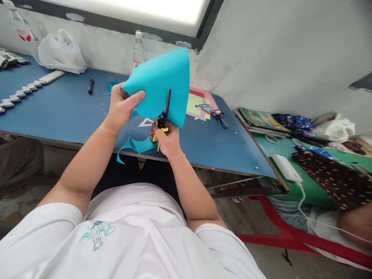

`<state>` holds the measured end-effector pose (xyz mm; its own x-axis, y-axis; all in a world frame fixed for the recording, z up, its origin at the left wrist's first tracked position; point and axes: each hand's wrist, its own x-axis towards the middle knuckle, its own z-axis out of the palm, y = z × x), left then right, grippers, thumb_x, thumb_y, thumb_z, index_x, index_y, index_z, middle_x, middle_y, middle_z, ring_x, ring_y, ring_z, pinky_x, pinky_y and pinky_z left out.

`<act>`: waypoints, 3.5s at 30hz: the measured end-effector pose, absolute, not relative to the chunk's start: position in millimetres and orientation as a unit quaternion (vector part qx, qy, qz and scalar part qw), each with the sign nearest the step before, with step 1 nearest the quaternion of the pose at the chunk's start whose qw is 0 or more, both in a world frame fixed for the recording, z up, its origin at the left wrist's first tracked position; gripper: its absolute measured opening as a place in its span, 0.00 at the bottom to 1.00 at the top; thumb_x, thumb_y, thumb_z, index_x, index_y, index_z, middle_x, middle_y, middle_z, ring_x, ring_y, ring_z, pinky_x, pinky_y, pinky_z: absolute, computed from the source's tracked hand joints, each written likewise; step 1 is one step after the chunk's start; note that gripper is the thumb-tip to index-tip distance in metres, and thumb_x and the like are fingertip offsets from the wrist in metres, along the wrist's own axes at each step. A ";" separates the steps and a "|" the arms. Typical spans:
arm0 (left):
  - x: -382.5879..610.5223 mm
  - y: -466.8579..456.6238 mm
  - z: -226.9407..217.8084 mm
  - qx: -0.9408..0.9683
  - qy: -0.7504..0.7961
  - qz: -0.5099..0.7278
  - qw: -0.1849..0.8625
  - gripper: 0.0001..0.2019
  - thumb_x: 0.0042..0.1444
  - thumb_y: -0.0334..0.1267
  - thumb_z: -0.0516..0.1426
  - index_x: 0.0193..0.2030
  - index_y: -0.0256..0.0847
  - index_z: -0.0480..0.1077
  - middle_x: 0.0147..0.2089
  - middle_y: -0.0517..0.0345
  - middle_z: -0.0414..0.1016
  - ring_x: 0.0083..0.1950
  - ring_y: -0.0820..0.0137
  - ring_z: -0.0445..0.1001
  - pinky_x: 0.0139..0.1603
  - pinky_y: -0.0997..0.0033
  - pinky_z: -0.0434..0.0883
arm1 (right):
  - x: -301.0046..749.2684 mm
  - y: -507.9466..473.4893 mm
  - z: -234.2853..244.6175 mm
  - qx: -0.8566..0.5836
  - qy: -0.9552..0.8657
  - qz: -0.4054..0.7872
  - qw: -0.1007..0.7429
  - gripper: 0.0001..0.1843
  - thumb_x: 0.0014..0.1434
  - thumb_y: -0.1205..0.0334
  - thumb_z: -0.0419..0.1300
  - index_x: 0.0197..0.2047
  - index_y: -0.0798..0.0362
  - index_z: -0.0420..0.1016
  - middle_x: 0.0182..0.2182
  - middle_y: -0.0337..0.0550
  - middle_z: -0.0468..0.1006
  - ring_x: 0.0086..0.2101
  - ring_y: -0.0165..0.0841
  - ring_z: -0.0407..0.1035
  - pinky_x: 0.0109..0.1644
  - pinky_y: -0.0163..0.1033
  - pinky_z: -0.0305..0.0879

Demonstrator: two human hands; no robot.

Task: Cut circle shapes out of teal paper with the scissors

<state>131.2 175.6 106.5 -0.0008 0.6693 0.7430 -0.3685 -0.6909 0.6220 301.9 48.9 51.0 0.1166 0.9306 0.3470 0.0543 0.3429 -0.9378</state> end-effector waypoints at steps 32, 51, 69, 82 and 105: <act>127.0 191.2 96.6 0.607 0.149 0.699 0.348 0.41 0.56 0.79 0.78 0.31 0.45 0.66 0.37 0.56 0.58 0.58 0.50 0.88 0.62 0.39 0.89 | 302.6 45.2 51.2 -0.460 -0.576 0.344 0.581 0.17 0.64 0.41 0.70 0.39 0.45 0.78 0.31 0.42 0.81 0.32 0.42 0.79 0.40 0.49 0.76; 124.5 219.3 85.9 0.667 0.124 0.679 0.280 0.37 0.66 0.86 0.67 0.36 0.51 0.73 0.33 0.58 0.70 0.50 0.55 0.87 0.55 0.41 0.86 | 302.0 44.8 49.8 -0.430 -0.579 0.351 0.597 0.16 0.64 0.45 0.72 0.36 0.47 0.79 0.27 0.40 0.79 0.28 0.37 0.74 0.35 0.45 0.73; 127.8 219.0 88.2 0.628 0.104 0.696 0.333 0.35 0.61 0.79 0.76 0.35 0.52 0.70 0.30 0.61 0.66 0.38 0.64 0.74 0.46 0.52 0.79 | 300.5 40.8 55.7 -0.452 -0.576 0.348 0.585 0.19 0.65 0.43 0.73 0.32 0.47 0.77 0.25 0.42 0.76 0.27 0.36 0.71 0.33 0.44 0.70; 131.0 194.1 103.8 0.587 0.093 0.716 0.366 0.36 0.63 0.76 0.77 0.33 0.48 0.68 0.30 0.61 0.59 0.35 0.67 0.65 0.40 0.57 0.70 | 300.2 39.8 58.0 -0.454 -0.580 0.355 0.577 0.20 0.65 0.42 0.73 0.32 0.46 0.76 0.25 0.41 0.75 0.27 0.35 0.71 0.33 0.44 0.71; 127.7 247.1 84.5 0.672 0.025 0.636 0.379 0.44 0.67 0.74 0.76 0.77 0.70 0.58 0.46 0.65 0.84 0.45 0.62 0.80 0.50 0.48 0.77 | 301.2 44.8 53.0 -0.474 -0.556 0.339 0.593 0.23 0.65 0.38 0.75 0.32 0.46 0.77 0.25 0.40 0.77 0.26 0.36 0.73 0.34 0.43 0.71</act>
<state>127.7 247.1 84.5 0.1900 0.5156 0.8355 -0.4496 -0.7108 0.5410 301.2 44.8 53.0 0.1510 0.9292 0.3374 0.1245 0.3208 -0.9389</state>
